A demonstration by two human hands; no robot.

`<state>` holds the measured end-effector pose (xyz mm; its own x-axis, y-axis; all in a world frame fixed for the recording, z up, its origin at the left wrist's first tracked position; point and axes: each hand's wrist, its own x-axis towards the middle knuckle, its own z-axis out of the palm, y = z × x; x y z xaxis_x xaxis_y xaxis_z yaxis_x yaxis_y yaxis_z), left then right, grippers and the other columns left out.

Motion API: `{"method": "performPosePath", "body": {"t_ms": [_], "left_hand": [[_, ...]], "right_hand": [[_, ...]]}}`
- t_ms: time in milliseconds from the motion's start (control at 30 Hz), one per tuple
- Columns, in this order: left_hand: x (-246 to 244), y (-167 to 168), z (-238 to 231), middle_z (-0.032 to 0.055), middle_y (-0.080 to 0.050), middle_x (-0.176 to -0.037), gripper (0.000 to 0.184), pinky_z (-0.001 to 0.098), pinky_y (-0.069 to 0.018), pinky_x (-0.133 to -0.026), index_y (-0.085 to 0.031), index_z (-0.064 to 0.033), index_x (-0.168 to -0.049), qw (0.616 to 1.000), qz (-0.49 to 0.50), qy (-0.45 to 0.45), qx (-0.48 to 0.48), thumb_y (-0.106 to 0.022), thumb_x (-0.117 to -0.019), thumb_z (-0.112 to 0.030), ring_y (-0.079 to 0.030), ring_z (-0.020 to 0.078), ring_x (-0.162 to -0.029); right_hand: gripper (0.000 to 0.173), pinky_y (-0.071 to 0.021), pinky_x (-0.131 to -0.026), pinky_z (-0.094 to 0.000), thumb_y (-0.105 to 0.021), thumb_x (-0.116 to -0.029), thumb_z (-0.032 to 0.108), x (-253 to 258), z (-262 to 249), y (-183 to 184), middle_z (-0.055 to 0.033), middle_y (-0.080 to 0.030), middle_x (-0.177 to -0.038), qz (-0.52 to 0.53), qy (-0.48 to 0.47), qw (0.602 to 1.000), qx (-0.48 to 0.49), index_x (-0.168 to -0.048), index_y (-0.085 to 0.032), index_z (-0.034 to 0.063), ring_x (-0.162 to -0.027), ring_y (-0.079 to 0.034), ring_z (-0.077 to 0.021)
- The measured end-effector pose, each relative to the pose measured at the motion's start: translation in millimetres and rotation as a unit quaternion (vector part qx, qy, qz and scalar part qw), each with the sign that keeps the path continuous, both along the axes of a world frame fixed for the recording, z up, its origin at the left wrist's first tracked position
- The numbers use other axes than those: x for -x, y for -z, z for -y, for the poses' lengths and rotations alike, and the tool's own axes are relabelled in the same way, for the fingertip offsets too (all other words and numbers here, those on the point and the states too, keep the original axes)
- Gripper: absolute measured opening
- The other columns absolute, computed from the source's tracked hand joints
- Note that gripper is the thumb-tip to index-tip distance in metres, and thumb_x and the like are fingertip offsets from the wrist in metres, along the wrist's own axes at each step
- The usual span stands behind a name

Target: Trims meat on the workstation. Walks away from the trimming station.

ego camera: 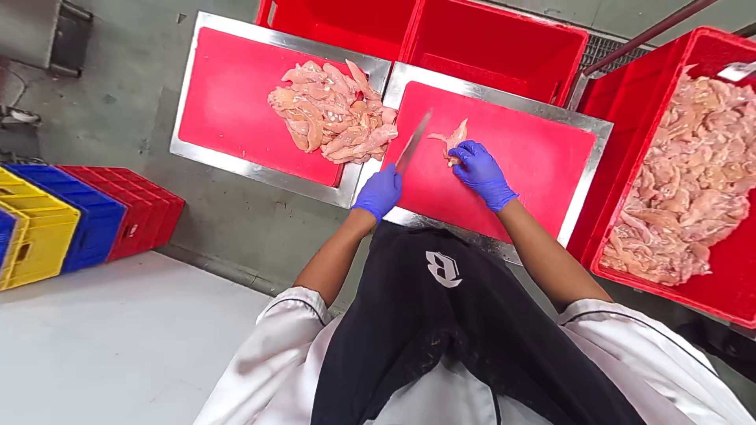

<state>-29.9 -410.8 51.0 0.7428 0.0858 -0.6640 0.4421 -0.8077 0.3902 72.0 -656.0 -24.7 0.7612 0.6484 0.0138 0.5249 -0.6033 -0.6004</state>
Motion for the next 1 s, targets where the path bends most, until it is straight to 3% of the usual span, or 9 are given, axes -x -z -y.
{"method": "performPosePath", "body": {"t_ms": [100,267,367,433,467,567,667,833,1000], "left_hand": [[3.4,-10.4,-15.2,0.0246,-0.07,-0.106,0.041,0.0599,-0.0531,-0.093,-0.059,0.0016,-0.131,0.998,0.055,-0.026,0.013,-0.038,-0.1113,-0.028,-0.07,0.0405,-0.104],[30.9,-9.0,-36.3,0.0232,-0.071,-0.104,0.043,0.0571,-0.0537,-0.091,-0.06,0.0025,-0.129,0.993,0.083,-0.062,0.053,-0.039,-0.1103,-0.03,-0.07,0.0372,-0.1],[48.0,-3.7,-48.2,0.0209,-0.07,-0.098,0.043,0.0538,-0.0551,-0.086,-0.061,0.0026,-0.126,0.99,0.091,-0.09,0.055,-0.038,-0.1104,-0.031,-0.07,0.0334,-0.091],[57.9,-1.0,-55.1,0.0198,-0.07,-0.096,0.043,0.0529,-0.0557,-0.084,-0.061,0.0017,-0.126,0.991,0.078,-0.095,0.053,-0.038,-0.1103,-0.032,-0.07,0.0322,-0.087],[61.1,0.7,-58.0,0.0196,-0.069,-0.095,0.043,0.0527,-0.0556,-0.083,-0.061,0.0016,-0.125,0.992,0.071,-0.088,0.056,-0.038,-0.1102,-0.032,-0.07,0.0321,-0.086],[61.4,4.8,-57.4,0.0229,-0.07,-0.1,0.043,0.0566,-0.0535,-0.089,-0.061,0.0026,-0.125,0.995,0.057,-0.047,0.068,-0.039,-0.1101,-0.031,-0.07,0.0366,-0.096],[54.3,7.7,-44.6,0.0237,-0.07,-0.111,0.043,0.058,-0.0524,-0.095,-0.06,0.0008,-0.133,0.996,0.029,0.0,0.086,-0.039,-0.1107,-0.03,-0.069,0.0381,-0.105],[42.3,13.9,-35.3,0.0235,-0.07,-0.113,0.042,0.0597,-0.0518,-0.097,-0.059,-0.0008,-0.133,0.998,0.001,0.026,0.052,-0.037,-0.1106,-0.029,-0.068,0.0391,-0.111],[30.9,10.2,-32.2,0.0229,-0.07,-0.115,0.043,0.06,-0.0518,-0.097,-0.058,-0.0025,-0.135,0.997,0.011,0.058,0.052,-0.036,-0.1108,-0.03,-0.068,0.0391,-0.113]], "right_hand": [[0.026,-0.0565,-0.09,-0.054,-0.073,-0.0833,-0.002,-7.6,-10.4,4.5,-0.0234,-0.069,-0.111,0.018,0.024,0.998,-0.053,-0.11,-0.072,-0.0025,-0.103,-0.069,-0.0398],[0.026,-0.0576,-0.082,-0.0402,-0.073,-0.087,0.01,-6.9,-29.5,-9.2,-0.0199,-0.07,-0.102,0.037,0.15,0.968,-0.199,-0.111,-0.075,-0.0002,-0.092,-0.069,-0.0276],[0.036,-0.0484,-0.096,-0.0589,-0.069,-0.092,0.025,10.8,-34.1,-16.1,-0.0219,-0.064,-0.127,0.059,0.059,0.996,-0.014,-0.125,-0.072,0.01,-0.118,-0.06,-0.0425],[0.051,-0.0425,-0.1,-0.0628,-0.058,-0.096,0.045,39.7,-41.3,-13.7,-0.0188,-0.056,-0.144,0.025,-0.029,0.991,0.125,-0.138,-0.063,0.0168,-0.131,-0.052,-0.0431],[0.053,-0.0415,-0.102,-0.0623,-0.052,-0.0977,0.046,55.1,-43.5,-12.2,-0.0182,-0.056,-0.145,0.019,-0.058,0.988,0.138,-0.142,-0.061,0.0171,-0.133,-0.052,-0.0421],[0.035,-0.0496,-0.094,-0.0556,-0.052,-0.0995,0.029,81.2,-40.6,-11.9,-0.0174,-0.07,-0.121,0.043,-0.081,0.996,0.011,-0.122,-0.074,0.0131,-0.116,-0.064,-0.0383],[0.025,-0.0563,-0.087,-0.0503,-0.057,-0.0942,0.018,76.7,-36.6,-10.6,-0.0166,-0.073,-0.106,0.069,-0.009,0.994,-0.081,-0.101,-0.078,0.0068,-0.103,-0.07,-0.0343],[0.021,-0.056,-0.088,-0.0503,-0.061,-0.0903,0.018,53.0,-31.8,3.0,-0.0169,-0.073,-0.105,0.099,0.067,0.99,-0.081,-0.097,-0.076,0.0042,-0.104,-0.07,-0.0341],[0.03,-0.0537,-0.097,-0.0492,-0.068,-0.0912,0.031,49.3,-40.8,9.8,-0.0149,-0.072,-0.114,0.083,0.055,0.993,-0.065,-0.108,-0.076,0.0071,-0.113,-0.067,-0.0317]]}}
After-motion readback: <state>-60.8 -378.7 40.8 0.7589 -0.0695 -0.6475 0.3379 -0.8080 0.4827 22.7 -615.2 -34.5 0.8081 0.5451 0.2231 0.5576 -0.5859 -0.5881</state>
